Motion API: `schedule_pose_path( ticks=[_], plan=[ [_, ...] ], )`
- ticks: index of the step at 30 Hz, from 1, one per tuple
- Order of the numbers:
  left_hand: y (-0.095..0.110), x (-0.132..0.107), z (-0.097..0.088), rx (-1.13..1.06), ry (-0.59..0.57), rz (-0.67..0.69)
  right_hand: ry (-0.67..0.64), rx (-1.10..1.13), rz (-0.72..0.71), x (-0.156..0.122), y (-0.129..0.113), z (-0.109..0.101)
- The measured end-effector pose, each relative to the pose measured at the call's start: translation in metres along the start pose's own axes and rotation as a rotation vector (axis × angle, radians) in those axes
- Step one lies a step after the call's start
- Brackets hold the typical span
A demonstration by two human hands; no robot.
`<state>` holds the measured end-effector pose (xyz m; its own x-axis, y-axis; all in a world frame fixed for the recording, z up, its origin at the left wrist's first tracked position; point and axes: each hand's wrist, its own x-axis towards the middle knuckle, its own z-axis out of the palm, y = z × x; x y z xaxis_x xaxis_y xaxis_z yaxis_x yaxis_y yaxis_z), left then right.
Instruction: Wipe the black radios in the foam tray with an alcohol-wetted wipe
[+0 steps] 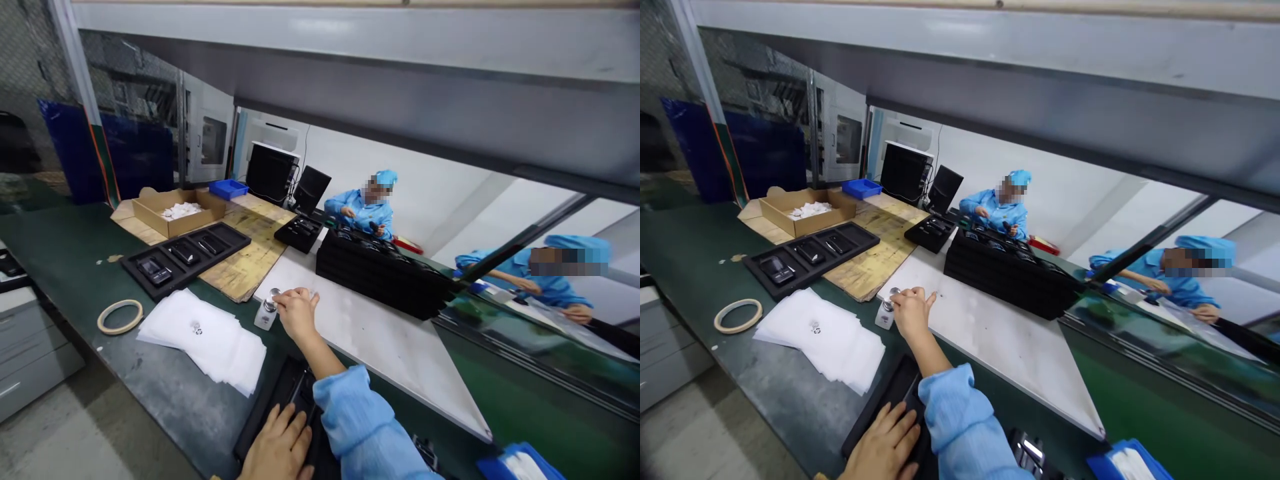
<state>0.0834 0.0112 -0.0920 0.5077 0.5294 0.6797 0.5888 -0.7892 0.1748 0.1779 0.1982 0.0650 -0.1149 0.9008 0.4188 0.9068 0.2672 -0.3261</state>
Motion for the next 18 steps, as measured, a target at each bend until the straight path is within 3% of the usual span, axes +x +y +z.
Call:
schedule_pose_path(
  ticks=[6, 10, 18],
  plan=[
    [-0.011, -0.012, 0.04, 0.143, 0.148, 0.104, -0.043, -0.065, -0.052, 0.007, -0.008, 0.013],
    [-0.008, -0.014, 0.045, 0.154, 0.224, 0.038, -0.039, -0.066, -0.055, 0.005, -0.006, 0.011],
    [-0.007, -0.009, 0.02, 0.091, -0.03, 0.05, -0.04, -0.038, -0.044, 0.004, -0.006, 0.011]
  ],
)
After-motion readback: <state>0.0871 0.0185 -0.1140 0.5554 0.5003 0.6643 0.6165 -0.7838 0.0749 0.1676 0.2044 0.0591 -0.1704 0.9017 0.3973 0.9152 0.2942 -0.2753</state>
